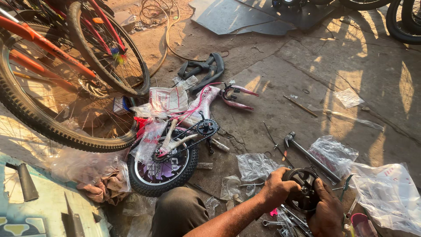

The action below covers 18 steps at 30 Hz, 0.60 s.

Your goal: The person unpacks bicycle components from plastic bags and assembles a small wheel hub. They insert a pink plastic star-shaped piece into the hub, attach a metal axle, and tighten it using a screwdriver and wrench. The person works on the floor surrounded by tools and bicycle parts.

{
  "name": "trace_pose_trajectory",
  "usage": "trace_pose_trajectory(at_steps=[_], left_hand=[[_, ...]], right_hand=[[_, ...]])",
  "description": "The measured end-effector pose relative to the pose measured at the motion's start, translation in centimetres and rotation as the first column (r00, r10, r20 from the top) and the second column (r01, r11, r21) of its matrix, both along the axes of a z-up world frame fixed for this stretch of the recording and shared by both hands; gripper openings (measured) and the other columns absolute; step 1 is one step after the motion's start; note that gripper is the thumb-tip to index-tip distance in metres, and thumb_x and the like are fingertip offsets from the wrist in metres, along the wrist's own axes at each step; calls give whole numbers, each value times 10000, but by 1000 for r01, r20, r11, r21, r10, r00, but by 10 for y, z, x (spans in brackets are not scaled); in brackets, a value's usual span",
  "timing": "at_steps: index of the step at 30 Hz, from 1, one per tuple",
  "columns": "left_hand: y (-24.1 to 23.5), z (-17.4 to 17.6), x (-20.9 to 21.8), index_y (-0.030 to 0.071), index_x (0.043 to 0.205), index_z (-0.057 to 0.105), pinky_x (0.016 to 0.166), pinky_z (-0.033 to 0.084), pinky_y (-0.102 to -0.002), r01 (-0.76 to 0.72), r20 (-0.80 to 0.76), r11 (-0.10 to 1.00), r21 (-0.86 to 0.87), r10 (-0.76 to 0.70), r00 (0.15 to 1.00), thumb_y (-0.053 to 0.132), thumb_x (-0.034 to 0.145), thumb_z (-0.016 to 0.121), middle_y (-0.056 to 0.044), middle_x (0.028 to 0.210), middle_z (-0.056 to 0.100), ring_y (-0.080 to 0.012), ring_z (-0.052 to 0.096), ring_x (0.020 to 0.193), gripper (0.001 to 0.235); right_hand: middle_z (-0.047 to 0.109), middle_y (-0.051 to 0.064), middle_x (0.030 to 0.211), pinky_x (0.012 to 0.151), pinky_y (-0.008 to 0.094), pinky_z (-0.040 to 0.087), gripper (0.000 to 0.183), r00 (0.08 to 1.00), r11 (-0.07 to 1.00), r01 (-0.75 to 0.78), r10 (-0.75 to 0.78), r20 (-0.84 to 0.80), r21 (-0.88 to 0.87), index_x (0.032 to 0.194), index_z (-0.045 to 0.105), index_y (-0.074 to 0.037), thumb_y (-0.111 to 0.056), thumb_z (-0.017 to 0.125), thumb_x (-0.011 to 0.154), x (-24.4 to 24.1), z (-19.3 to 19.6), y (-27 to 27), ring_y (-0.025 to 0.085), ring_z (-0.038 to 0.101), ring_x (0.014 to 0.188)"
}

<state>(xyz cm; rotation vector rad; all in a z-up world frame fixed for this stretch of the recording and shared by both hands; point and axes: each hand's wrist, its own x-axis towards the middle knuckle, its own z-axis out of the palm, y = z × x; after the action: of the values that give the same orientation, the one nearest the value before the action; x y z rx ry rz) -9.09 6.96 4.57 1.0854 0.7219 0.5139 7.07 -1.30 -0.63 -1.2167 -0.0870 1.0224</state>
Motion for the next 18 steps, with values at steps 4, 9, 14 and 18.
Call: trace_pose_trajectory(at_steps=[4, 9, 14, 18], left_hand=[[-1, -1, -2, -78, 1218, 543, 816, 600, -332, -50, 54, 999, -19, 51, 997, 195, 787, 630, -171, 1002, 663, -224, 697, 905, 518], [10, -4, 0, -68, 1181, 588, 773, 581, -322, -178, 191, 983, -44, 184, 964, 137, 781, 619, -113, 952, 663, -187, 664, 837, 451], [12, -10, -4, -46, 1173, 594, 776, 588, -306, -161, 268, 979, -123, 189, 945, 89, 773, 563, -89, 969, 661, -164, 658, 831, 424], [9, 2, -10, -41, 1142, 591, 766, 593, -310, -120, 251, 988, -94, 141, 958, 103, 780, 542, -99, 942, 649, -178, 658, 810, 392]], right_hand=[[683, 127, 1226, 911, 337, 549, 432, 49, 959, -91, 272, 961, -267, 1351, 613, 15, -62, 559, 929, 0, 4, -15, 214, 668, 1078], [686, 38, 1136, 814, 323, 544, 355, 992, 976, -124, 117, 49, 180, 1337, 617, -61, -272, 457, 1101, -12, 24, -2, 161, 651, 988], [710, 65, 1115, 818, 331, 583, 382, 992, 972, -120, 110, 63, 200, 1315, 626, -30, -270, 442, 1083, -25, 52, -12, 165, 681, 968], [716, 98, 1065, 781, 361, 614, 388, 988, 979, -137, 124, 91, 152, 1317, 610, -19, -269, 440, 1074, -32, 76, -17, 187, 697, 914]])
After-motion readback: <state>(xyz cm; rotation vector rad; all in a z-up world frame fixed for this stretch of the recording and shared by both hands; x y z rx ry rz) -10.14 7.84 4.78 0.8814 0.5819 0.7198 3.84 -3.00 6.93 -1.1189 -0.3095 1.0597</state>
